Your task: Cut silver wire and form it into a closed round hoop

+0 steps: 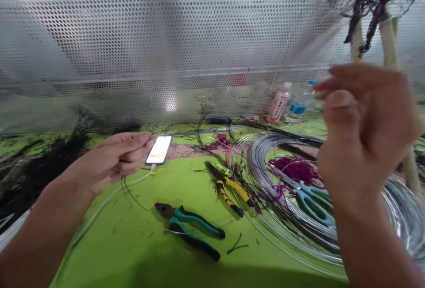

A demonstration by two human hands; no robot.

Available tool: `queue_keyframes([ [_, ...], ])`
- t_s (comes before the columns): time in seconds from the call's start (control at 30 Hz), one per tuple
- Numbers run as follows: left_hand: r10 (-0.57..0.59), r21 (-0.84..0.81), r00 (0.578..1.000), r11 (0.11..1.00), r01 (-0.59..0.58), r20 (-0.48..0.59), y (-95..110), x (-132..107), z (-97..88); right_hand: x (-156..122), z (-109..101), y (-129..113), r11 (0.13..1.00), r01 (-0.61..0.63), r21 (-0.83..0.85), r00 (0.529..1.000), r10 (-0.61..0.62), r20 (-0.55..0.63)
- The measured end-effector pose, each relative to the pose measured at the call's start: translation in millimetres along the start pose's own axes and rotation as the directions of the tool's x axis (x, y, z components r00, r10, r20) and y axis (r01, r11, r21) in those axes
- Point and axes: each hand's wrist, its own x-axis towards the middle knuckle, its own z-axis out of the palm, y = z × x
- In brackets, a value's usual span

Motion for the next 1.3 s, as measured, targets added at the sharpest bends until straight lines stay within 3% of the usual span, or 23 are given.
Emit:
queue_keyframes([
  [0.07, 0.011, -0.023, 0.999, 1.000, -0.012, -0.045, -2.9, -3.4, -3.2, -15.6, -2.8, 26.7, 0.978, -0.209, -0.002, 0.965, 0.207, 0.158],
  [0.13, 0.007, -0.048, 0.997, 0.999, -0.011, -0.082, -4.4, -4.3, -4.5, -34.1, 1.4, 45.4, 0.920, -0.392, 0.008, 0.857, 0.362, 0.367],
  [0.2, 0.010, -0.061, 0.992, 0.998, -0.018, -0.123, -4.4, -3.9, -5.5, -49.2, 7.6, 51.0, 0.880, -0.474, 0.031, 0.765, 0.394, 0.509],
  [0.3, 0.026, -0.035, 0.986, 0.999, -0.032, -0.165, -1.3, -2.5, -6.4, -55.8, 16.4, 39.6, 0.876, -0.473, 0.093, 0.721, 0.324, 0.613],
  [0.37, 0.034, 0.001, 0.987, 0.999, -0.034, -0.156, 2.2, -0.8, -5.9, -49.7, 23.8, 27.4, 0.896, -0.428, 0.119, 0.706, 0.248, 0.664],
  [0.43, 0.037, 0.049, 0.992, 0.998, -0.031, -0.122, 5.9, 1.9, -4.1, -39.8, 34.2, 16.8, 0.942, -0.299, 0.152, 0.691, 0.104, 0.715],
  [0.5, 0.045, 0.101, 0.996, 0.994, -0.037, -0.079, 9.1, 5.0, -1.8, -31.1, 46.8, 9.0, 0.971, -0.044, 0.234, 0.691, -0.139, 0.710],
  [0.6, 0.077, 0.161, 0.997, 0.984, -0.072, -0.027, 13.2, 8.3, 2.1, -25.3, 63.3, 0.1, 0.902, 0.306, 0.305, 0.648, -0.432, 0.627],
  [0.83, 0.169, 0.346, 0.984, 0.927, -0.142, -0.049, 21.9, 0.4, 12.2, -26.3, 68.5, -12.5, 0.802, 0.591, 0.088, 0.540, -0.474, 0.695],
  [1.03, 0.273, 0.601, 0.955, 0.785, -0.149, -0.120, 19.6, -6.6, 18.7, -26.8, 61.0, -12.6, 0.683, 0.730, -0.021, 0.449, -0.456, 0.768],
  [1.17, 0.321, 0.663, 0.940, 0.730, -0.168, -0.115, 21.8, -4.5, 24.4, -25.5, 59.1, -11.9, 0.662, 0.748, -0.046, 0.443, -0.447, 0.777],
  [1.3, 0.445, 0.723, 0.891, 0.646, -0.246, -0.095, 28.8, -0.1, 35.0, -17.3, 61.7, -8.7, 0.682, 0.727, -0.073, 0.482, -0.432, 0.762],
])
